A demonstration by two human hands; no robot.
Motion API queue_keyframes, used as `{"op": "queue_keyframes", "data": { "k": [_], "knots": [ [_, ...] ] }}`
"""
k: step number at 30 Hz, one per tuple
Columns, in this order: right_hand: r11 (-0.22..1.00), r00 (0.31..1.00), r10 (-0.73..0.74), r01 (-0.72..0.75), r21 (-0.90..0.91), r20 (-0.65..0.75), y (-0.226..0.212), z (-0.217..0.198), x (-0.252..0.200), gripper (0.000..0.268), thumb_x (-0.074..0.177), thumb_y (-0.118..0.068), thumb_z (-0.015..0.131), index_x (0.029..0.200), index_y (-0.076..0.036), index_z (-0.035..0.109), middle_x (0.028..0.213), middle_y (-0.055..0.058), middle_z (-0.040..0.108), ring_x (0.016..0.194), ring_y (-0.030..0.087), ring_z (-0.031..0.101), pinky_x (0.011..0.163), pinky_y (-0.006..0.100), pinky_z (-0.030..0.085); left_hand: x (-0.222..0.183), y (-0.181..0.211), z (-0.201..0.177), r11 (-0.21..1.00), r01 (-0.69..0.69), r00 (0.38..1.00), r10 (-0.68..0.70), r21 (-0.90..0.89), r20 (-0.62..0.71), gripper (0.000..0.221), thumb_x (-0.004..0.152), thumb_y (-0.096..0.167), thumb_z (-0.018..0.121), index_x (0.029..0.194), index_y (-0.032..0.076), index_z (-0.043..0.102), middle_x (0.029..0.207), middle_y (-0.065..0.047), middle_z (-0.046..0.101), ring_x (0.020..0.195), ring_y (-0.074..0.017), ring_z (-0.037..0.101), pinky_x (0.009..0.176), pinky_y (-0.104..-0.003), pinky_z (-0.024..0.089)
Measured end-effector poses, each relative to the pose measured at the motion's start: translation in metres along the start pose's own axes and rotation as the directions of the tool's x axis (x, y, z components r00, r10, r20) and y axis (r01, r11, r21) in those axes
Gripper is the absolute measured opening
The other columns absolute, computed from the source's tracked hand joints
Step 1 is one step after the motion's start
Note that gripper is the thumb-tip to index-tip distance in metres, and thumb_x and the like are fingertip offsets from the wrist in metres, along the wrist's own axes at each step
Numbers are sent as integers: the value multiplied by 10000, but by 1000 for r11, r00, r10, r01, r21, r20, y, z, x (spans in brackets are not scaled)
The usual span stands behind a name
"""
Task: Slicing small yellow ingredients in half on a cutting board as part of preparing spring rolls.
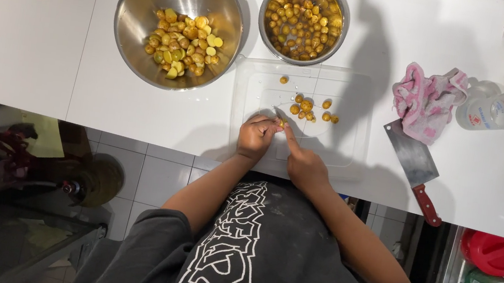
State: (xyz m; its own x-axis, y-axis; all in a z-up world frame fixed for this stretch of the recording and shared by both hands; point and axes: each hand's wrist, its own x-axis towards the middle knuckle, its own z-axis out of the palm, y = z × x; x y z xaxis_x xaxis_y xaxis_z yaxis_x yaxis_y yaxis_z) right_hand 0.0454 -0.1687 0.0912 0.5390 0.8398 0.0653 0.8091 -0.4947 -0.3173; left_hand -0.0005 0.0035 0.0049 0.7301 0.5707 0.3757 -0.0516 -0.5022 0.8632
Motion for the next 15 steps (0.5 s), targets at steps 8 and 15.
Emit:
{"op": "queue_keyframes", "data": {
  "k": [8, 15],
  "knots": [
    [994, 999, 4, -9, -108, -47, -5, -1, -6, 832, 875, 12, 504, 1643, -227, 290, 518, 25, 592, 432, 213, 617, 473, 284, 507, -3, 1, 1, 992, -23, 1000, 20, 122, 20, 277, 895, 342, 788, 963, 79, 730, 907, -82, 703, 809, -286, 677, 770, -372, 571],
    [990, 993, 78, -67, -122, 92, -11, -5, -11, 900, 886, 28, 512, 1672, -239, 164, 561, 40, 606, 472, 218, 636, 512, 289, 523, -11, -11, 6, 973, -91, 994, 74, 210, 85, 319, 962, 366, 691, 1054, 62, 700, 942, -92, 617, 915, -312, 616, 897, -395, 511]
  ]
}}
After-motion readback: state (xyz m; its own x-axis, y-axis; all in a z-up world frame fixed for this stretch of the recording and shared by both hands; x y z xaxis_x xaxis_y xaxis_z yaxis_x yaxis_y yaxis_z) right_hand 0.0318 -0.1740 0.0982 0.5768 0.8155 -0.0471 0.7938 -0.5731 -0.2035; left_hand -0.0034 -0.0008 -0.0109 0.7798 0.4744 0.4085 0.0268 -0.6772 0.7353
